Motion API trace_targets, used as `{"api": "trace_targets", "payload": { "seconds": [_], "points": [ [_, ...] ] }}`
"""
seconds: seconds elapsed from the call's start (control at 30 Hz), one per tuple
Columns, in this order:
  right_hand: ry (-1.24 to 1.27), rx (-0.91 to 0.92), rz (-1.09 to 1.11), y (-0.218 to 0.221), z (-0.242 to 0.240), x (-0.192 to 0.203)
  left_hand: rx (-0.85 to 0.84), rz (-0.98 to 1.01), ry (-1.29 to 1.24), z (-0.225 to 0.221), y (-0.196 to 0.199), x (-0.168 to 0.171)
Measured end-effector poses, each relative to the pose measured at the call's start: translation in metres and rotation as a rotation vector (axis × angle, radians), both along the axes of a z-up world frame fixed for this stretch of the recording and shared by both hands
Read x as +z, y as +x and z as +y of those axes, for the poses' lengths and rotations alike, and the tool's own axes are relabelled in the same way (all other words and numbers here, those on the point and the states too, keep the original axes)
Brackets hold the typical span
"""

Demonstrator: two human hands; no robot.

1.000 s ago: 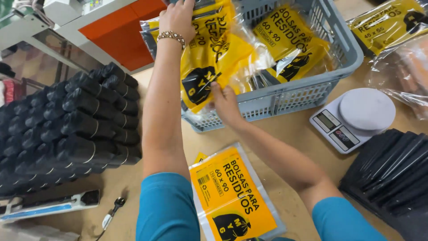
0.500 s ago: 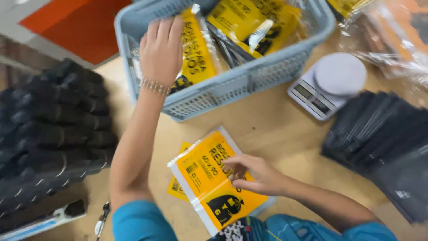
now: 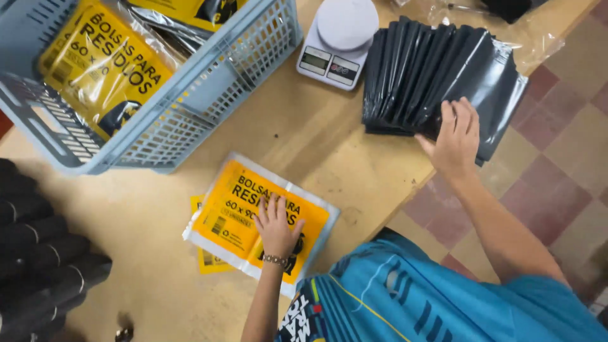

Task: Manually inserting black trash bags into yellow printed plastic packaging sleeves at a workbench.

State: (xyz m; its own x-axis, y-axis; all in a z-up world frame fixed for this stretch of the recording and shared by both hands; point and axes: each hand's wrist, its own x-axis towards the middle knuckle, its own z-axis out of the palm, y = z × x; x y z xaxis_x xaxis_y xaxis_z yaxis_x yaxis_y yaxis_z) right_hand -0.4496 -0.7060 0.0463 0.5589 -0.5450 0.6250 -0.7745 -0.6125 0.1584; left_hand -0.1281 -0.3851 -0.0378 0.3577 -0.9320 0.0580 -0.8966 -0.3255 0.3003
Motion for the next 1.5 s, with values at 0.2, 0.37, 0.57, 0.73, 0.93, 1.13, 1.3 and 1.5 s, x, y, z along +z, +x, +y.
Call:
{"api": "trace_targets", "payload": {
  "seconds": [0.2, 0.37, 0.57, 0.73, 0.93, 1.13, 1.3, 1.5],
  "points": [
    [0.218, 0.125, -0.129, -0.023, -0.005, -0.014, 0.137, -0.011, 0.124, 0.0, 0.009, -0.015],
    [0.15, 0.156, -0.027, -0.026, -0.008, -0.021, 0.224, -0.001, 0.163, -0.006, 0.028, -0.014],
    [0.316, 0.161, -0.115, -0.04, -0.013, -0.018, 0.207, 0.26, -0.042, -0.033, 0.023, -0.01],
    [0.428, 0.196, -0.232, -0.044, -0.02, -0.01, 0.071, 0.715, -0.13, -0.066, -0.021, -0.006],
    [0.595, 0.25, -0.414, -0.044, -0.022, -0.006, 0.002, 1.118, -0.047, -0.086, -0.056, 0.004],
    [0.559, 0.529, -0.582, 0.021, 0.03, 0.015, -0.041, 1.872, 0.059, -0.101, -0.066, 0.025],
    [0.836, 0.882, -0.318, 0.08, 0.13, -0.051, 0.392, 1.672, -0.077, -0.107, -0.048, -0.085],
    [0.915, 0.781, -0.234, 0.084, 0.072, -0.052, 0.096, 0.729, -0.186, -0.058, -0.064, -0.061]
  ]
}}
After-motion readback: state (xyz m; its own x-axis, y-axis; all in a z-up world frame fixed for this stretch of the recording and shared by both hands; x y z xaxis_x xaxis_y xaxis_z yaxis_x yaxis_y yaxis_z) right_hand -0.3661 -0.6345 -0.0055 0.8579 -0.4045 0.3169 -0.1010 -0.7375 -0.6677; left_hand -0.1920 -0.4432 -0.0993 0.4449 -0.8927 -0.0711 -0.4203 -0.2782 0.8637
